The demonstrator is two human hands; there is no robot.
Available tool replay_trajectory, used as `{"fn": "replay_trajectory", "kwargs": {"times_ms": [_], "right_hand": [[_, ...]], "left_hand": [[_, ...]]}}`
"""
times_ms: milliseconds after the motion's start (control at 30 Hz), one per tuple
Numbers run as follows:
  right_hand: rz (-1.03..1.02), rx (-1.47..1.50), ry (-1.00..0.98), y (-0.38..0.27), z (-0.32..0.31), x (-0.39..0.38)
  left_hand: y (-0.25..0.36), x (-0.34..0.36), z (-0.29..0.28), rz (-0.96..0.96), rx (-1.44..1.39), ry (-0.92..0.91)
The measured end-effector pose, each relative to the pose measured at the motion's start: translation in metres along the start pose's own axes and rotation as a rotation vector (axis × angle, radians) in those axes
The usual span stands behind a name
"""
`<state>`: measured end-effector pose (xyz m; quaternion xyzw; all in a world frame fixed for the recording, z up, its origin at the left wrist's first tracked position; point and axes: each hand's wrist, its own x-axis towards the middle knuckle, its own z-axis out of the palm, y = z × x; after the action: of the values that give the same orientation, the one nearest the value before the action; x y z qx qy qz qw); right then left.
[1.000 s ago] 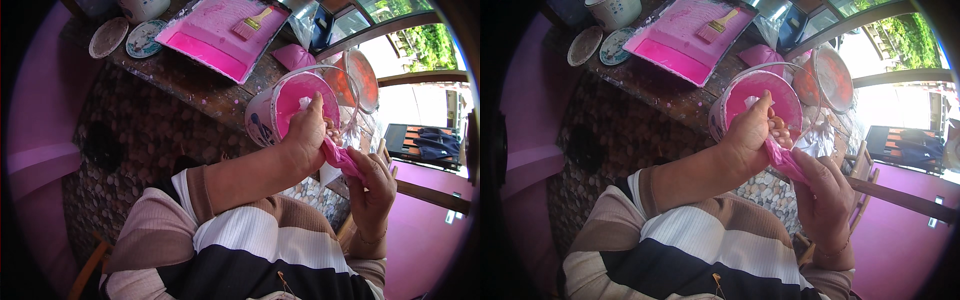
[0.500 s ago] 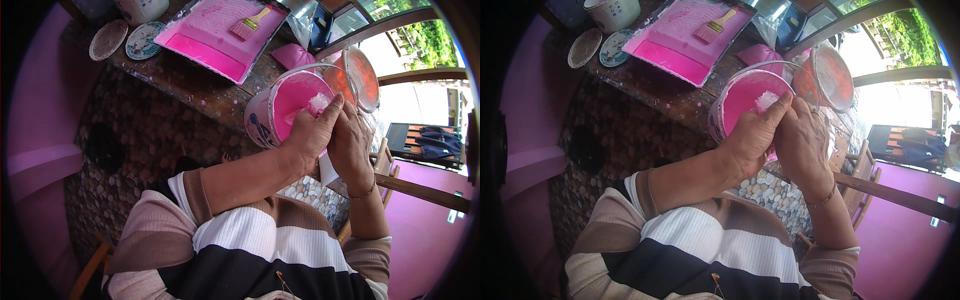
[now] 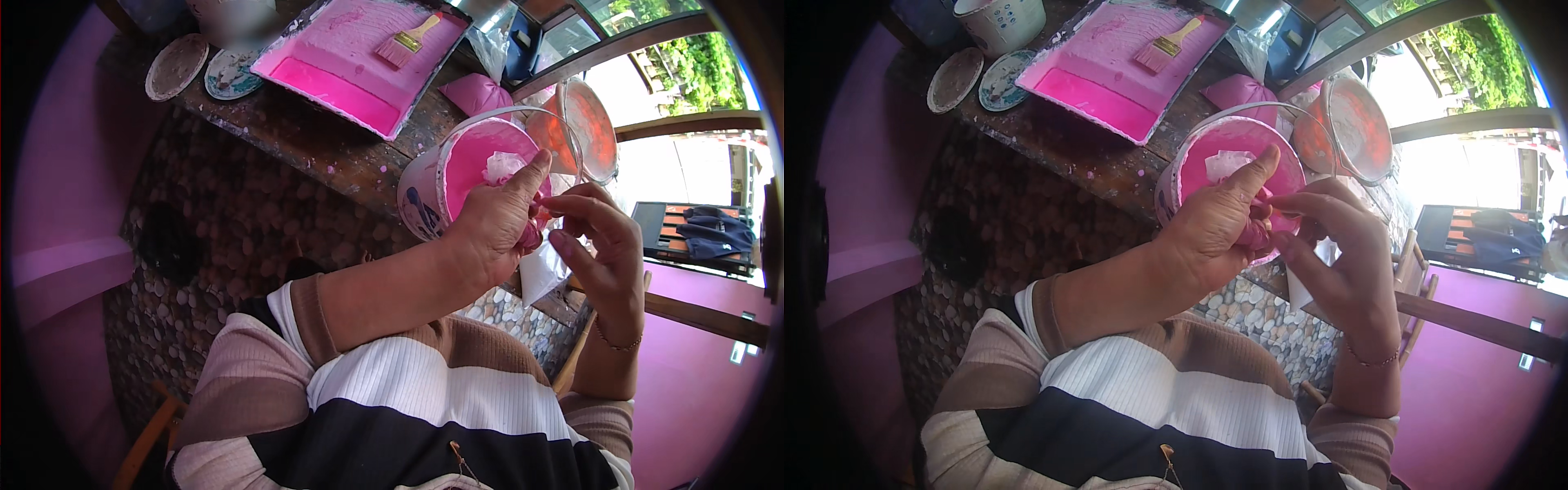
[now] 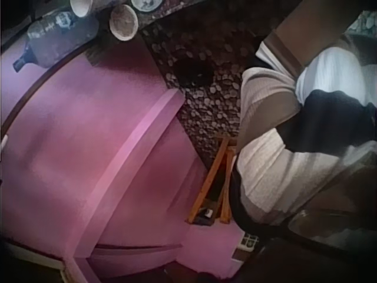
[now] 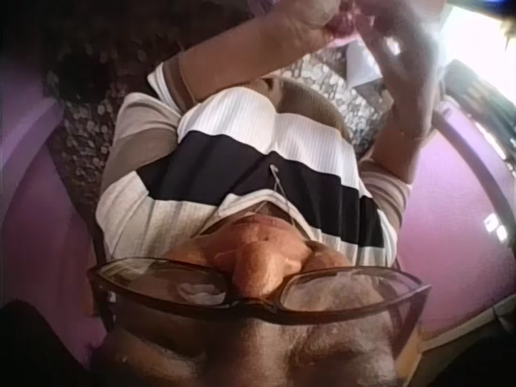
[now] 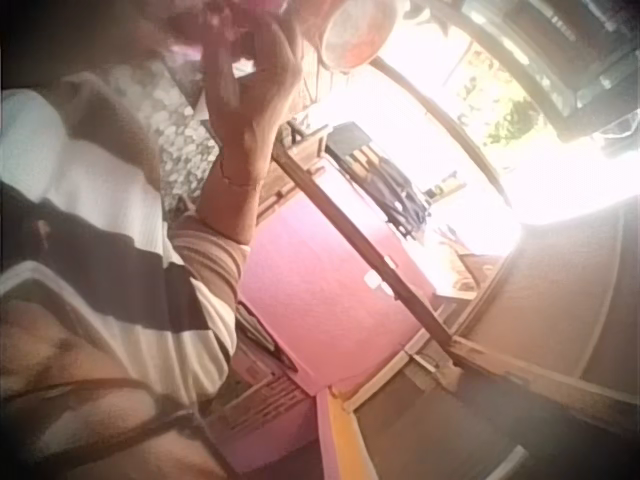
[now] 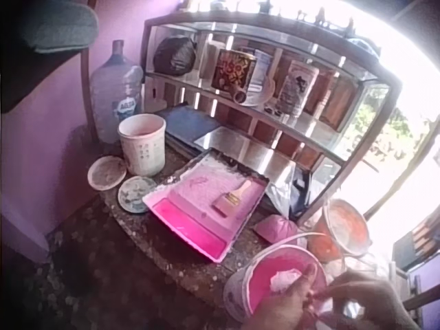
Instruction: The person mixes pink paint in a bucket by hand and using a paint brush, then dips a pink cloth bundle into the bucket to coat it.
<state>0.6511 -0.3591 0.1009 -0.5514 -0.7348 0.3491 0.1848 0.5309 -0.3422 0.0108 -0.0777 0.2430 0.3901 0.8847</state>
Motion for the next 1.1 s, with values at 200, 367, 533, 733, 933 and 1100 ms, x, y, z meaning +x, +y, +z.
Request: {"fn": "replay_trajectory", "kwargs": {"times_ms": [200,367,533,733,933,1100], "right_hand": [[-0.011,-0.458,0.213,0.014,0.004,0.011],[-0.088,-0.896,-0.015,0.044,0.016,0.018],[-0.163,-1.019,-0.065,0.06,0.017,0.025],[-0.193,-1.061,-0.07,0.064,0.023,0.028],[-0.177,-1.134,-0.178,0.076,0.025,0.039],[-0.157,-1.216,-0.223,0.076,0.028,0.051]], "left_hand": [[0.003,0.002,-0.006,-0.016,-0.051,0.083],[0.005,0.002,-0.01,-0.016,-0.058,0.114],[0.008,-0.006,-0.009,-0.061,-0.064,0.073],[0.015,-0.008,-0.016,-0.136,-0.078,0.009],[0.023,-0.012,-0.011,-0.201,-0.008,-0.069],[0.029,-0.014,-0.005,-0.236,0.053,-0.02]]}}
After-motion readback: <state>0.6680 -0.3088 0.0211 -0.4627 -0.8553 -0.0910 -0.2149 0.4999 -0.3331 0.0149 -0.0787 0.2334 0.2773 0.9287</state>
